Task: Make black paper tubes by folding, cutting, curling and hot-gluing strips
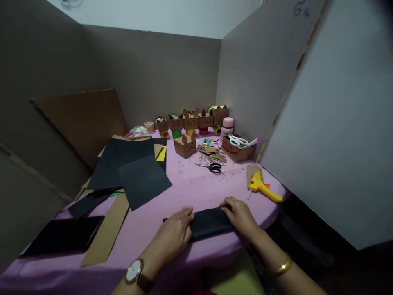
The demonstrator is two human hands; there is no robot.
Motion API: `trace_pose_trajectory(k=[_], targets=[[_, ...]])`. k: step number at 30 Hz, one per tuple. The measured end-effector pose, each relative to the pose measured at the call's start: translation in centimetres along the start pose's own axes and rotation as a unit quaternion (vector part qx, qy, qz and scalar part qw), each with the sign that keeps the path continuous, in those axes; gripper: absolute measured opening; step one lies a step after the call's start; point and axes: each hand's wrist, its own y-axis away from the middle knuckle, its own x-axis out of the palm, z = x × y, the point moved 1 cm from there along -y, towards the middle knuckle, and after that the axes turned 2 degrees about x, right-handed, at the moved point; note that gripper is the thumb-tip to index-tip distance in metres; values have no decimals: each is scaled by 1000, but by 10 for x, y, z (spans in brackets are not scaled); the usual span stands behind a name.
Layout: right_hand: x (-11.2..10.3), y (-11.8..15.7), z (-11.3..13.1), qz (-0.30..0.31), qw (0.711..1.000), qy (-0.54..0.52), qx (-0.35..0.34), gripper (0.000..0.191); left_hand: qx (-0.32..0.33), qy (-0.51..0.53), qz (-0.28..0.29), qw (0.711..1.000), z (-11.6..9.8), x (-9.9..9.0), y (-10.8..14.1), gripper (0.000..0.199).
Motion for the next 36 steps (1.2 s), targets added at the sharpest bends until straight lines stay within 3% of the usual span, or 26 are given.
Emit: trace_pose_trajectory(k=[6,10,15,19,22,24,29,36], targets=[[-2,-4,-1,-6,1000,-19,21,14,-15,6,-83,996,2,23,10,45],[-6,-4,2,-17,999,2,33,15,0,-5,-75,997,7,29,11,47],[-1,14,43,-53,997,61,10,33,-6,-30,-77,997,7,30,10,50],[27,38,89,37,988,48,-143,50,-8,-54,-53,997,12,38,8,54],[47,49,103,143,972,-4,-186,69,-27,-64,-18,997,14,41,5,54],[54,50,102,173,969,-18,-174,78,-35,-65,-5,997,12,38,4,53],[55,44,81,168,978,31,-121,95,-22,-86,-9,996,5,28,4,52],[27,43,49,196,972,118,-47,92,-14,-93,-38,995,8,32,7,57]])
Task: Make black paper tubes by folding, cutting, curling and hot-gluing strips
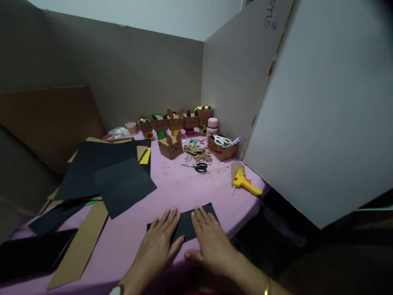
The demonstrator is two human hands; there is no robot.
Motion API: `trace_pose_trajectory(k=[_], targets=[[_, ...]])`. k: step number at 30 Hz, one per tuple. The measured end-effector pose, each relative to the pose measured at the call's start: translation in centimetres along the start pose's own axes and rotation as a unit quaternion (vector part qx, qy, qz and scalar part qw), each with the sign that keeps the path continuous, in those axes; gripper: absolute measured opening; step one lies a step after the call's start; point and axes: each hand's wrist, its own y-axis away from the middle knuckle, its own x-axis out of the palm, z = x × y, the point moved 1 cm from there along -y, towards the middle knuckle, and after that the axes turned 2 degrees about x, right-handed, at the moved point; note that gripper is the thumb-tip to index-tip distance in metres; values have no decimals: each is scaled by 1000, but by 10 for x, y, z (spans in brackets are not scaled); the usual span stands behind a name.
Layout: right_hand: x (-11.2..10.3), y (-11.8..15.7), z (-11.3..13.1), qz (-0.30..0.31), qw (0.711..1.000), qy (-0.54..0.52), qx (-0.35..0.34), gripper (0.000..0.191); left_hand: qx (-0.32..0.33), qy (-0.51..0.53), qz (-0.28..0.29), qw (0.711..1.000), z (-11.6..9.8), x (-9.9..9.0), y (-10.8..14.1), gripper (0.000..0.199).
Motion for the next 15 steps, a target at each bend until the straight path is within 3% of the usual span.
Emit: trace_pose_trajectory(k=[9,15], targets=[[-16,19,-16,5,995,59,78,84,-53,-27,-16,998,2,-5,16,56],[-12,19,-19,0,995,73,70,83,-148,-38,4,988,25,-12,47,51]])
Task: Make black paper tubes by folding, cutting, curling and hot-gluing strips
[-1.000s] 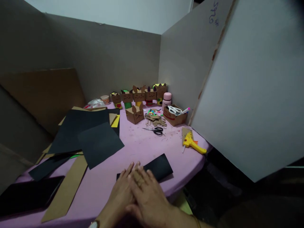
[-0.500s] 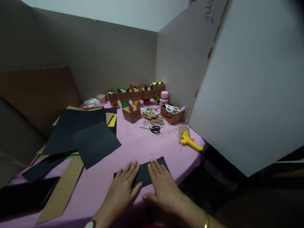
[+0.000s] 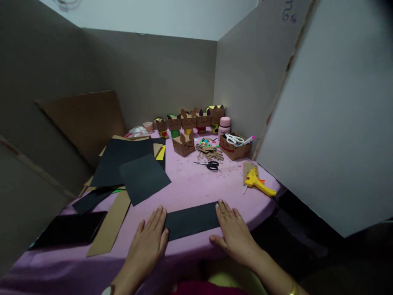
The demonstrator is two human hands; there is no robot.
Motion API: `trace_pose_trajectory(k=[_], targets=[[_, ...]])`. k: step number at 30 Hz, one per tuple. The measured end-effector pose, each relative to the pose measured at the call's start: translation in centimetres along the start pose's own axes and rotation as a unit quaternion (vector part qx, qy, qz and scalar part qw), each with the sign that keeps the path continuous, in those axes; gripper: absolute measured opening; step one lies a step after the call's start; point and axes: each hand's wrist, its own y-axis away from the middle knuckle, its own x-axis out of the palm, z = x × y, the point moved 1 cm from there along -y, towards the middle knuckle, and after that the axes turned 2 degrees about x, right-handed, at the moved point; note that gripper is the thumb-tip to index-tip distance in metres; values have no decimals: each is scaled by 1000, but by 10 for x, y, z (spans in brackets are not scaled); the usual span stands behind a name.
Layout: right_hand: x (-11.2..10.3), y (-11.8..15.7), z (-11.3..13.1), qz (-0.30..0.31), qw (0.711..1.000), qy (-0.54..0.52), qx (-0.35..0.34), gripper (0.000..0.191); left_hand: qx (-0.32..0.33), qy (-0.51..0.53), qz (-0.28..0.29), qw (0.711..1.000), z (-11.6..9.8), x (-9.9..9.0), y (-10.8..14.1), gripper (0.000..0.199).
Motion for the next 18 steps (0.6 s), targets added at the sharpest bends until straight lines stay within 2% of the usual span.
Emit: trace_pose_trajectory(k=[3,5,7,9,10,11,12,14,18], targets=[[3,0,-1,-5,1000,2,-2,83,-51,-31,-22,998,-2,-5,6,49],[5,-1,-2,-7,1000,5,-1,83,-69,-61,-79,993,-22,-5,8,49],[7,-1,-2,-9,1000,10,-1,83,-6,-63,-147,987,-52,-1,8,48],[8,-1,-2,-12,1000,17,-3,82,144,-37,-157,976,-84,7,9,50],[9,-1,-2,-15,1000,20,-4,81,181,-29,-155,971,-96,11,10,50],[9,-1,-2,-16,1000,23,-6,79,184,-32,-159,969,-103,14,11,49],[10,0,-1,-16,1000,25,-6,79,191,-35,-158,968,-105,17,13,49],[11,0,-1,-14,999,28,-4,78,175,-47,-161,970,-97,21,19,47],[11,0,-4,-17,999,29,-3,78,116,-75,-185,973,-56,24,37,42]])
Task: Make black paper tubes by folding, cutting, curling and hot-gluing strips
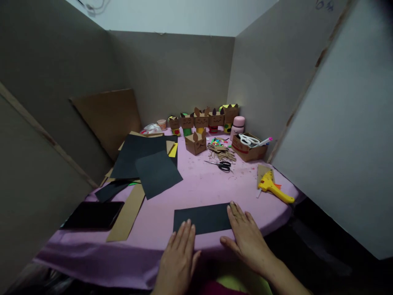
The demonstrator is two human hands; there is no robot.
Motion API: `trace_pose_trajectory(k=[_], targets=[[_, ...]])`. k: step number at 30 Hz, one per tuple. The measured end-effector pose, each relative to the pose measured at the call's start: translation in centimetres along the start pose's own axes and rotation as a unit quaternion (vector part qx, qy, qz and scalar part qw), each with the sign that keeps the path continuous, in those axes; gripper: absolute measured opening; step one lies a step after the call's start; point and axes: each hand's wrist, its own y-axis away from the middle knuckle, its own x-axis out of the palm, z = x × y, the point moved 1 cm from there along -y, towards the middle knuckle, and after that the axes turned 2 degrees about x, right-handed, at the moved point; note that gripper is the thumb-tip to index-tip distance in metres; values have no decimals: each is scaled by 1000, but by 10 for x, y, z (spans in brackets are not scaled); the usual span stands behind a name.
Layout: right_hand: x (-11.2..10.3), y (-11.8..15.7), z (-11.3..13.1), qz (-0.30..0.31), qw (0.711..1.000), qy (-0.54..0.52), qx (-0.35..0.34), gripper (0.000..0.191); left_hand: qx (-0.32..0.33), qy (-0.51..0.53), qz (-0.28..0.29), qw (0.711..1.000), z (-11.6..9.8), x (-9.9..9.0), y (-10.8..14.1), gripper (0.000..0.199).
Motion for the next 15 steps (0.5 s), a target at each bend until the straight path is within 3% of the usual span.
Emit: trace_pose_trajectory(k=[3,6,8,11,13,15], targets=[[-1,0,-1,-4,1000,-4,2,77,-20,-40,-21,999,17,-1,14,40],[-2,3,13,-15,1000,-8,4,74,-23,-57,-43,997,19,1,17,39],[-1,6,35,-9,998,-33,-53,73,-24,-50,-52,997,18,3,17,41],[4,9,71,43,973,-103,-201,78,-26,-51,-36,998,18,5,17,41],[9,10,81,46,966,-126,-221,79,-25,-57,-17,998,20,5,18,39],[13,12,74,34,973,-116,-199,80,-25,-50,-2,998,22,4,18,39]])
